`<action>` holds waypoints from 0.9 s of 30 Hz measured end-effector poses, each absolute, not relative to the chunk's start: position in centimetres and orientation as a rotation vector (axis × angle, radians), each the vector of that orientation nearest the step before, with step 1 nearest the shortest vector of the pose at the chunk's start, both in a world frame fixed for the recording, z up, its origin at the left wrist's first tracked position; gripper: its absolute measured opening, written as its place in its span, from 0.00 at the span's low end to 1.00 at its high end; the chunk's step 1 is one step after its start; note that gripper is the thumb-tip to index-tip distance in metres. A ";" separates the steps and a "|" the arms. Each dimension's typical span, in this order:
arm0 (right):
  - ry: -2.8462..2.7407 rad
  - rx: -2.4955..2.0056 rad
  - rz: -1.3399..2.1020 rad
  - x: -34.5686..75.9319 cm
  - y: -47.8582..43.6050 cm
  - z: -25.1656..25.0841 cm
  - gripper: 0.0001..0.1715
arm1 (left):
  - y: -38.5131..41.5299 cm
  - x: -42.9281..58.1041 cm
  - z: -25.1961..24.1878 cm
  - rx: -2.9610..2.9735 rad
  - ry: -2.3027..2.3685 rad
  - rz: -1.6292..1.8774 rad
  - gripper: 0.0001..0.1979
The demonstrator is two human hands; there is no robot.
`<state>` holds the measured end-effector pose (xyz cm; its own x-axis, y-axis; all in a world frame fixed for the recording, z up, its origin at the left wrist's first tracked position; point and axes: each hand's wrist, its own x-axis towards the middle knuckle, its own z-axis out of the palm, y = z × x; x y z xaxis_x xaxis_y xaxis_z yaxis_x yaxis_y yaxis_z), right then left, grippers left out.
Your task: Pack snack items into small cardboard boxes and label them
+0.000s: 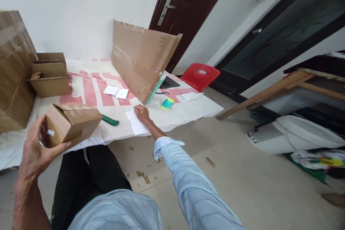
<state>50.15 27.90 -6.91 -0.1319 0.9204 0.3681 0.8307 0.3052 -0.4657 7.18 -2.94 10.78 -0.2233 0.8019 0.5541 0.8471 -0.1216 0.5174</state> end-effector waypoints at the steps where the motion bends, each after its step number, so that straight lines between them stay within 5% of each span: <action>1: -2.008 -1.565 0.175 50.1 28.0 -7.1 0.15 | -3.0 7.1 10.7 -1.925 -2.046 -1.284 0.60; 27: -2.274 -1.535 -0.090 50.3 25.8 -9.9 0.21 | -3.7 6.8 9.6 -1.990 -2.034 -1.369 0.55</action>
<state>50.34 25.80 -9.87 -0.3211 0.8778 0.3555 0.9031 0.3968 -0.1639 6.83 -3.68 9.61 -0.2056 0.8191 0.5355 0.8047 -0.1700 0.5688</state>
